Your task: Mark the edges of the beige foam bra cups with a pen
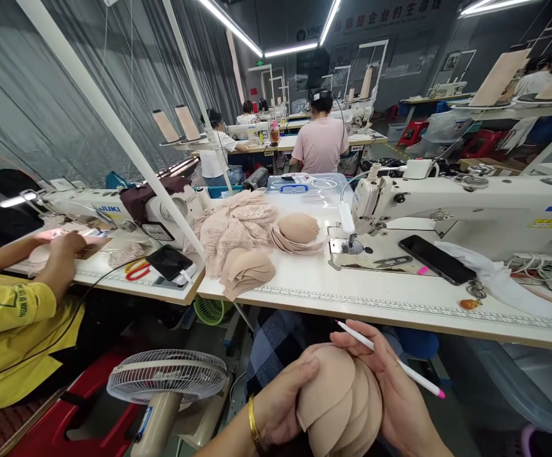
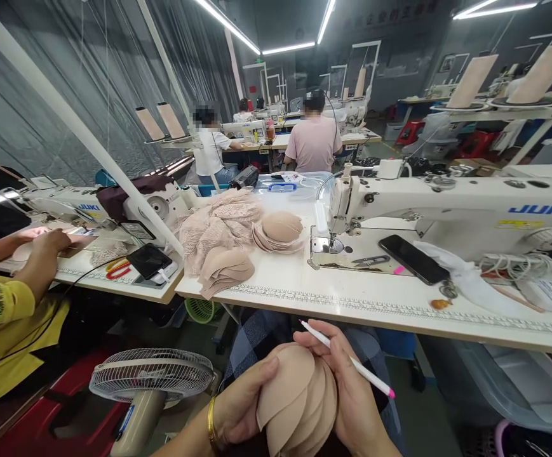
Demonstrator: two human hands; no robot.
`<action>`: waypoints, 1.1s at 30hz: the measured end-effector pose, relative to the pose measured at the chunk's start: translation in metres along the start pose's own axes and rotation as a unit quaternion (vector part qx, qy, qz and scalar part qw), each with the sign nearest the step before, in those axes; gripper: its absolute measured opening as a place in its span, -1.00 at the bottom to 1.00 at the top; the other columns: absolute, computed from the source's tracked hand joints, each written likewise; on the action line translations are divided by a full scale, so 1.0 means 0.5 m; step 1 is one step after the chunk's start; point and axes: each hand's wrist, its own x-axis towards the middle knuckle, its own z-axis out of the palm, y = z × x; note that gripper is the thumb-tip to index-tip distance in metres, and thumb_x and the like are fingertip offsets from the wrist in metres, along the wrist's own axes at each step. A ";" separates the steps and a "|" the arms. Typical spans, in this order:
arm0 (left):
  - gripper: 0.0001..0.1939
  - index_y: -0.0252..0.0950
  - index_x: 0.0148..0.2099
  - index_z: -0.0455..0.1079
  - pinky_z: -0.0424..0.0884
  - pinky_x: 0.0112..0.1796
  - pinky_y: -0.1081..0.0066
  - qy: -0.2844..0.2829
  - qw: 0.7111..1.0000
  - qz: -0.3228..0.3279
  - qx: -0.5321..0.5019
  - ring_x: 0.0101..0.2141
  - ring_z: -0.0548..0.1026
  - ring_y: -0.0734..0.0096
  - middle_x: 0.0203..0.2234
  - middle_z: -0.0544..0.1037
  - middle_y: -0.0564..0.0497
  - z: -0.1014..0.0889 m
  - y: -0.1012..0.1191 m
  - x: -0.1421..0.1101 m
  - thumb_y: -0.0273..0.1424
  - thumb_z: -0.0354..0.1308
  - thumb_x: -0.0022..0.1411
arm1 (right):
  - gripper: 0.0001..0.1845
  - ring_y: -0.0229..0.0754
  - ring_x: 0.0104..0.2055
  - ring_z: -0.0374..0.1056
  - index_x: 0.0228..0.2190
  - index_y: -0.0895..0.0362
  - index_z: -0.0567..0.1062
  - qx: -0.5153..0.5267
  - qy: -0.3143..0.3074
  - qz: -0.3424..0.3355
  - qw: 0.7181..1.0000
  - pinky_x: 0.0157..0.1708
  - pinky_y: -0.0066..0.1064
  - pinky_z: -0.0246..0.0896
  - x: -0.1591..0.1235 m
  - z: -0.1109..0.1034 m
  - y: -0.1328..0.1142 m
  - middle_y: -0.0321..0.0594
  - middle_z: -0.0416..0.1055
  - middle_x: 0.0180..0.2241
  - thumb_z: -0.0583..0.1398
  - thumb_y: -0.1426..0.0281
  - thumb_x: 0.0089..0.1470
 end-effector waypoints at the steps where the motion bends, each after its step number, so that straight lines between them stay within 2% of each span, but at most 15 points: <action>1: -0.47 -0.23 0.24 0.53 0.37 0.14 0.30 -0.007 1.000 0.000 -0.013 0.08 0.57 0.17 0.06 0.63 -0.13 -0.004 0.001 0.002 -0.16 0.40 0.28 | -0.31 0.11 0.02 0.54 -0.02 -0.01 0.61 0.001 0.004 0.000 1.000 0.06 -0.12 0.42 0.006 0.004 -0.003 0.00 0.67 -0.10 0.42 -0.23 0.02; 3: -0.43 -0.21 0.24 0.53 0.39 0.09 0.33 -0.027 0.999 -0.003 -0.043 0.03 0.58 0.23 0.06 0.63 -0.11 -0.013 0.003 0.009 -0.34 0.45 0.18 | -0.31 0.10 0.00 0.55 -0.03 0.00 0.60 0.003 0.015 0.006 1.000 -0.01 -0.16 0.45 0.019 0.008 -0.006 0.00 0.68 -0.13 0.45 -0.20 -0.01; 5: -0.27 -0.20 0.28 0.49 0.38 0.13 0.28 -0.045 0.997 0.002 -0.066 0.08 0.56 0.19 0.12 0.60 -0.12 -0.023 0.001 0.018 -0.48 0.47 0.03 | -0.32 0.10 -0.01 0.55 -0.04 0.00 0.60 0.010 0.020 0.009 1.000 -0.05 -0.19 0.47 0.031 0.009 -0.008 -0.01 0.68 -0.14 0.47 -0.18 -0.02; 6: -0.25 -0.21 0.30 0.48 0.36 0.16 0.24 -0.047 0.996 0.006 -0.075 0.11 0.54 0.15 0.15 0.59 -0.14 -0.027 -0.001 0.023 -0.47 0.47 0.03 | -0.33 0.09 -0.02 0.56 -0.04 0.01 0.61 0.015 0.016 0.012 1.000 -0.05 -0.19 0.47 0.035 0.007 -0.007 -0.02 0.68 -0.15 0.47 -0.17 -0.01; 8: -0.39 -0.25 0.27 0.51 0.33 0.21 0.19 -0.027 0.995 0.011 -0.095 0.13 0.54 0.12 0.16 0.59 -0.17 -0.037 -0.007 0.032 -0.34 0.45 0.17 | -0.36 0.07 -0.06 0.57 -0.03 0.00 0.61 0.026 0.000 0.016 1.000 -0.04 -0.17 0.46 0.042 0.000 -0.003 -0.04 0.68 -0.15 0.46 -0.16 0.03; 10: -0.60 -0.29 0.15 0.59 0.39 0.14 0.26 0.000 0.994 0.012 -0.112 0.01 0.59 0.22 0.04 0.65 -0.14 -0.047 -0.017 0.036 -0.23 0.35 0.34 | -0.40 0.08 -0.08 0.58 -0.04 0.00 0.61 0.029 -0.013 0.021 0.999 -0.02 -0.13 0.46 0.044 -0.012 0.005 -0.05 0.68 -0.16 0.44 -0.15 0.07; 12: -0.74 -0.29 0.03 0.63 0.43 0.01 0.36 0.007 0.992 0.011 -0.123 -0.11 0.61 0.33 -0.11 0.68 -0.07 -0.055 -0.028 0.037 -0.29 0.31 0.37 | -0.41 0.09 -0.08 0.58 -0.04 0.00 0.60 0.018 -0.018 0.016 1.000 0.00 -0.12 0.45 0.044 -0.026 0.016 -0.02 0.68 -0.15 0.41 -0.15 0.10; 13: -0.74 -0.28 0.04 0.63 0.43 0.00 0.36 0.002 0.992 0.012 -0.125 -0.11 0.61 0.32 -0.10 0.67 -0.07 -0.058 -0.034 0.036 -0.34 0.33 0.34 | -0.42 0.09 -0.07 0.58 -0.04 0.00 0.60 0.009 -0.024 0.013 1.000 0.00 -0.13 0.44 0.043 -0.033 0.021 -0.01 0.68 -0.14 0.39 -0.15 0.12; 15: -0.59 -0.25 0.16 0.58 0.41 0.10 0.27 -0.010 0.991 0.012 -0.131 0.02 0.59 0.21 0.04 0.65 -0.12 -0.058 -0.043 0.035 -0.36 0.38 0.28 | -0.44 0.07 -0.05 0.57 -0.02 0.01 0.59 -0.009 -0.048 0.008 0.999 0.01 -0.15 0.42 0.042 -0.041 0.028 0.00 0.67 -0.11 0.35 -0.14 0.19; 18: -0.42 -0.27 0.31 0.49 0.33 0.24 0.13 -0.023 0.990 -0.013 -0.135 0.16 0.54 0.06 0.17 0.60 -0.21 -0.049 -0.048 0.042 -0.24 0.39 0.30 | -0.48 0.04 -0.04 0.54 0.02 0.01 0.58 -0.054 -0.077 -0.008 0.996 -0.01 -0.21 0.41 0.047 -0.035 0.027 -0.01 0.65 -0.07 0.30 -0.11 0.28; 22: -0.48 -0.29 0.28 0.52 0.34 0.24 0.14 -0.019 0.988 -0.016 -0.150 0.13 0.56 0.07 0.15 0.63 -0.21 -0.028 -0.039 0.057 -0.14 0.30 0.39 | -0.50 0.00 -0.12 0.54 0.06 -0.02 0.55 -0.086 -0.038 -0.042 0.995 -0.08 -0.26 0.42 0.062 -0.021 0.015 -0.06 0.64 -0.06 0.27 -0.09 0.32; 25: -0.54 -0.22 0.29 0.53 0.32 0.25 0.18 -0.006 0.989 0.011 -0.148 0.13 0.56 0.11 0.16 0.62 -0.14 -0.020 -0.035 0.054 -0.19 0.26 0.43 | -0.52 0.03 -0.04 0.54 0.04 -0.03 0.55 -0.062 -0.028 -0.041 0.997 -0.02 -0.23 0.44 0.059 -0.029 0.020 -0.06 0.65 -0.09 0.28 -0.09 0.31; 27: -0.53 -0.22 0.31 0.50 0.31 0.25 0.21 -0.005 0.992 0.001 -0.125 0.17 0.54 0.11 0.19 0.61 -0.14 -0.024 -0.038 0.044 -0.21 0.26 0.43 | -0.50 0.04 -0.06 0.55 0.02 -0.02 0.57 -0.061 -0.034 -0.016 0.997 -0.04 -0.23 0.45 0.046 -0.040 0.031 -0.04 0.66 -0.10 0.30 -0.10 0.28; 30: -0.47 -0.35 0.30 0.51 0.29 0.26 0.21 -0.010 0.995 -0.017 -0.102 0.18 0.52 0.07 0.17 0.61 -0.23 -0.041 -0.046 0.025 -0.14 0.23 0.44 | -0.50 0.04 -0.09 0.56 0.01 -0.01 0.59 -0.046 -0.030 0.015 0.998 -0.07 -0.23 0.44 0.019 -0.051 0.044 -0.05 0.67 -0.12 0.31 -0.10 0.26; 33: -0.54 -0.39 0.19 0.58 0.31 0.24 0.19 0.022 0.992 -0.020 -0.119 0.11 0.56 0.08 0.08 0.65 -0.25 -0.058 -0.055 0.019 -0.17 0.23 0.45 | -0.52 0.04 -0.08 0.55 0.00 -0.01 0.59 -0.024 -0.040 0.019 0.999 -0.01 -0.21 0.42 0.008 -0.049 0.050 -0.08 0.67 -0.13 0.30 -0.09 0.28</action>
